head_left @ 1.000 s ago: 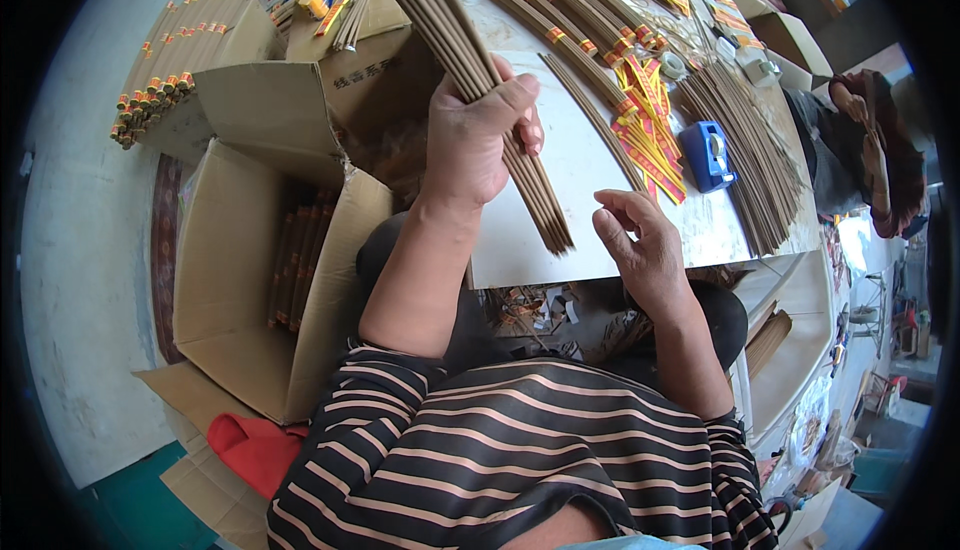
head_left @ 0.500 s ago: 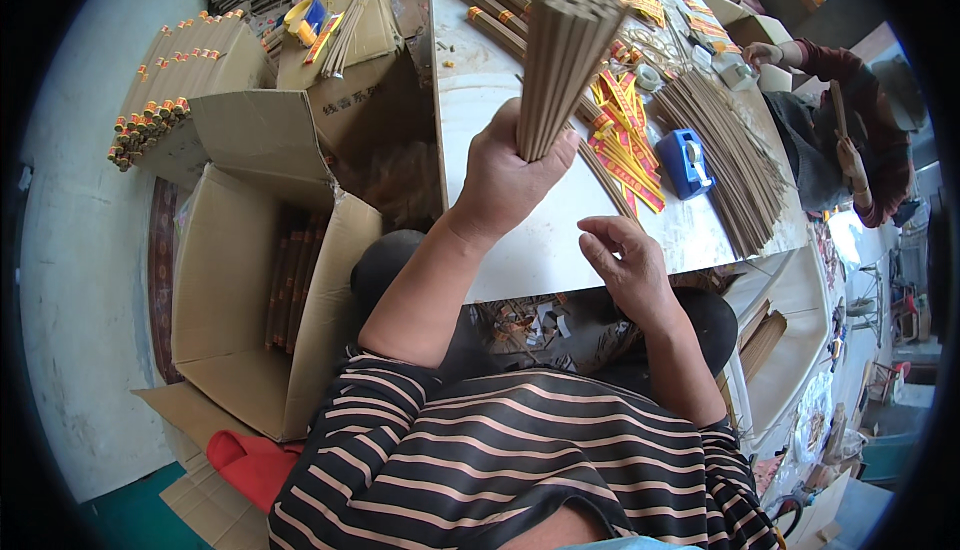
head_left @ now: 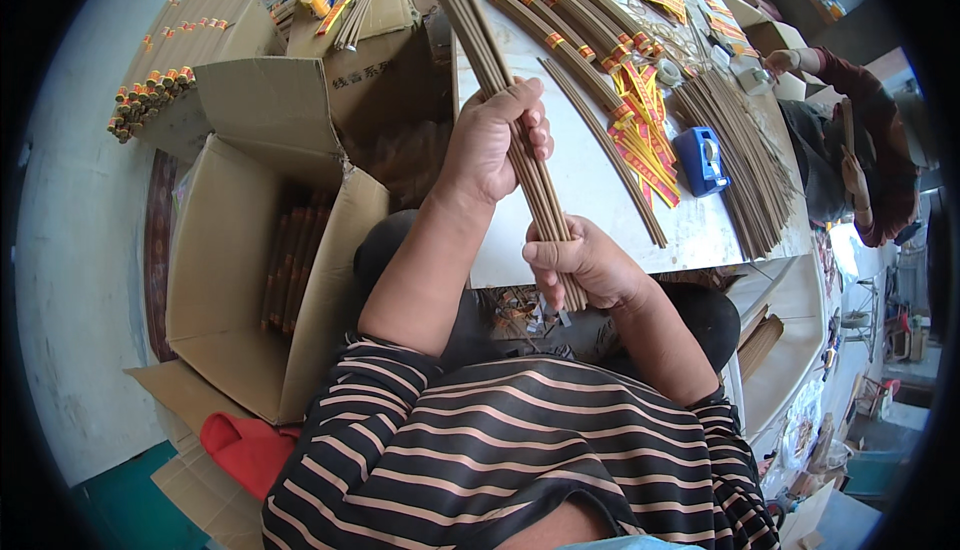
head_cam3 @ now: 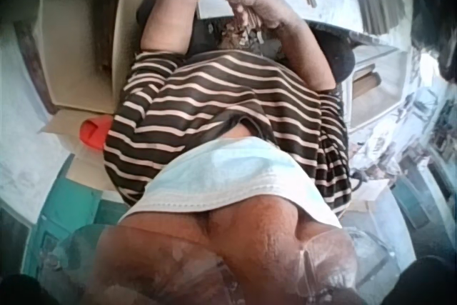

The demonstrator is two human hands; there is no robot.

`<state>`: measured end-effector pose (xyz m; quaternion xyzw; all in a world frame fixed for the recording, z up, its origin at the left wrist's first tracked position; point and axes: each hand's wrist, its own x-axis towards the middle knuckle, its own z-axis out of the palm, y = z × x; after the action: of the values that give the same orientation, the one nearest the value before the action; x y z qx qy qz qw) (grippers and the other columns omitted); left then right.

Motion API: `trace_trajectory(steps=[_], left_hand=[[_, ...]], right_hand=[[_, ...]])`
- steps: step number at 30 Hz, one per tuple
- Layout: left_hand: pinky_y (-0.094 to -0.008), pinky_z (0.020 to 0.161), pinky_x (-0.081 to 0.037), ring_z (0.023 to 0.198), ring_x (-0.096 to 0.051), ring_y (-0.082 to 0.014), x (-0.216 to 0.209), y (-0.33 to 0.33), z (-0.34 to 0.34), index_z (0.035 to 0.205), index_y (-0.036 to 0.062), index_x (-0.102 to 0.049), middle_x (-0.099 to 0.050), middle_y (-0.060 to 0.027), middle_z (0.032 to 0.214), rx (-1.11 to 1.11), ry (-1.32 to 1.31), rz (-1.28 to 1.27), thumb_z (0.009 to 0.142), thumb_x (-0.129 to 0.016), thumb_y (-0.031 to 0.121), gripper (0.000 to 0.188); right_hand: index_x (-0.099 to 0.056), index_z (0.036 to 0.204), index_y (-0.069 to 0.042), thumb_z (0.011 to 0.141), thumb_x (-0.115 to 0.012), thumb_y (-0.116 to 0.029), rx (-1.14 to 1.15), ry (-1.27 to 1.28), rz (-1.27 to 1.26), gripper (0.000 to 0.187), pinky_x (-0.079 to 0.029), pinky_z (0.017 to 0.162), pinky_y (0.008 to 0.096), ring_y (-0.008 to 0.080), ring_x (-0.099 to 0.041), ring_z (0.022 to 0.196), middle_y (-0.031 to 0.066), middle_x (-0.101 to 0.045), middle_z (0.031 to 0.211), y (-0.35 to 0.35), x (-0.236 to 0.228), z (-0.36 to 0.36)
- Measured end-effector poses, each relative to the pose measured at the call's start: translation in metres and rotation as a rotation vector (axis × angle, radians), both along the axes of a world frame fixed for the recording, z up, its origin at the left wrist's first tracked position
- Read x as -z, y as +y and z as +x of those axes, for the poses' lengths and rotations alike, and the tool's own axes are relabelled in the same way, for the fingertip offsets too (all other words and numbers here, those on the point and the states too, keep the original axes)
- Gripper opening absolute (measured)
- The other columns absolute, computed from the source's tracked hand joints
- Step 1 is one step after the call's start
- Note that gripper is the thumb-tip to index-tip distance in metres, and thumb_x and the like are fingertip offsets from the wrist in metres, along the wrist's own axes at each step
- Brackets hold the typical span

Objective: The person gathers incense sticks from a table, aligns them into bundles, and secures each bundle with a paper wrapper and tape. The person places the finished bundles into a cardboard box.

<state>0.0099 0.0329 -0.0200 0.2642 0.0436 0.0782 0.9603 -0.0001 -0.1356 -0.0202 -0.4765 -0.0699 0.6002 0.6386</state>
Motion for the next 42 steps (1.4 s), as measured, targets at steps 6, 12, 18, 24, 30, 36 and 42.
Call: trace_trajectory(steps=[6, 12, 18, 24, 30, 36, 42], left_hand=[[-0.0269, 0.045, -0.041, 0.049, -0.048, -0.0121, 0.006, 0.005, 0.003, 0.073, 0.0089, -0.05, -0.049, -0.0002, 0.058, -0.27, 0.133, 0.2, 0.082, -0.066, 0.018, 0.02], [-0.0253, 0.044, -0.038, 0.048, -0.046, -0.0104, 0.011, 0.018, 0.004, 0.07, 0.0103, -0.05, -0.046, 0.0018, 0.057, 0.005, -0.009, -0.072, 0.083, -0.065, 0.02, 0.022], [-0.0239, 0.042, -0.037, 0.046, -0.045, -0.009, -0.001, 0.006, -0.002, 0.067, 0.0115, -0.047, -0.045, 0.0023, 0.056, -0.173, 0.097, 0.175, 0.082, -0.066, 0.021, 0.026], [-0.0215, 0.041, -0.036, 0.044, -0.042, -0.0077, 0.004, 0.01, 0.001, 0.061, 0.0126, -0.045, -0.044, 0.0025, 0.055, 0.013, -0.007, 0.035, 0.085, -0.064, 0.025, 0.033], [-0.0213, 0.041, -0.036, 0.045, -0.042, -0.0072, 0.0, 0.007, -0.003, 0.064, 0.0122, -0.046, -0.043, 0.0027, 0.055, 0.078, -0.148, 0.043, 0.085, -0.063, 0.024, 0.03], [-0.0251, 0.042, -0.04, 0.046, -0.047, -0.01, -0.001, -0.001, -0.002, 0.074, 0.0094, -0.048, -0.047, 0.0002, 0.058, -0.212, 0.136, 0.195, 0.082, -0.064, 0.012, 0.018], [-0.0247, 0.044, -0.041, 0.047, -0.047, -0.0096, 0.008, 0.008, 0.001, 0.072, 0.0095, -0.048, -0.049, -0.0001, 0.058, -0.015, 0.02, 0.006, 0.082, -0.064, 0.013, 0.019]], right_hand=[[-0.047, 0.084, -0.003, 0.08, -0.064, -0.01, 0.017, -0.703, -0.353, 0.019, -0.041, 0.035, 0.0233, 0.0109, -0.048, 0.038, 0.0017, -0.048, 0.055, 0.008, 0.011, -0.007], [-0.047, 0.082, -0.004, 0.081, -0.065, -0.012, 0.006, -0.122, -0.126, 0.02, -0.041, 0.035, 0.022, 0.0094, -0.047, 0.038, 0.0017, -0.049, 0.055, -0.002, 0.0, -0.011], [-0.048, 0.088, -0.003, 0.082, -0.066, -0.016, -0.064, -0.67, -0.331, 0.023, -0.048, 0.051, 0.0235, 0.0122, -0.056, 0.054, 0.0032, -0.053, 0.066, 0.002, 0.006, -0.012], [-0.052, 0.099, 0.0, 0.08, -0.067, -0.012, -0.024, -0.002, 0.144, 0.027, -0.051, 0.064, 0.0285, 0.0182, -0.062, 0.067, 0.0102, -0.061, 0.078, -0.009, 0.017, -0.004], [-0.05, 0.095, -0.002, 0.082, -0.066, -0.01, -0.079, 0.054, 0.136, 0.022, -0.05, 0.055, 0.0248, 0.0141, -0.06, 0.059, 0.0067, -0.06, 0.07, -0.003, 0.015, -0.002], [-0.048, 0.085, -0.004, 0.08, -0.069, -0.018, 0.02, -0.509, -0.282, 0.026, -0.046, 0.044, 0.0231, 0.0102, -0.054, 0.049, 0.0029, -0.054, 0.062, 0.009, 0.005, -0.01], [-0.047, 0.082, -0.004, 0.083, -0.065, -0.017, 0.021, -0.243, -0.092, 0.023, -0.045, 0.04, 0.0231, 0.0104, -0.052, 0.043, 0.0024, -0.051, 0.06, 0.003, 0.007, -0.013]])
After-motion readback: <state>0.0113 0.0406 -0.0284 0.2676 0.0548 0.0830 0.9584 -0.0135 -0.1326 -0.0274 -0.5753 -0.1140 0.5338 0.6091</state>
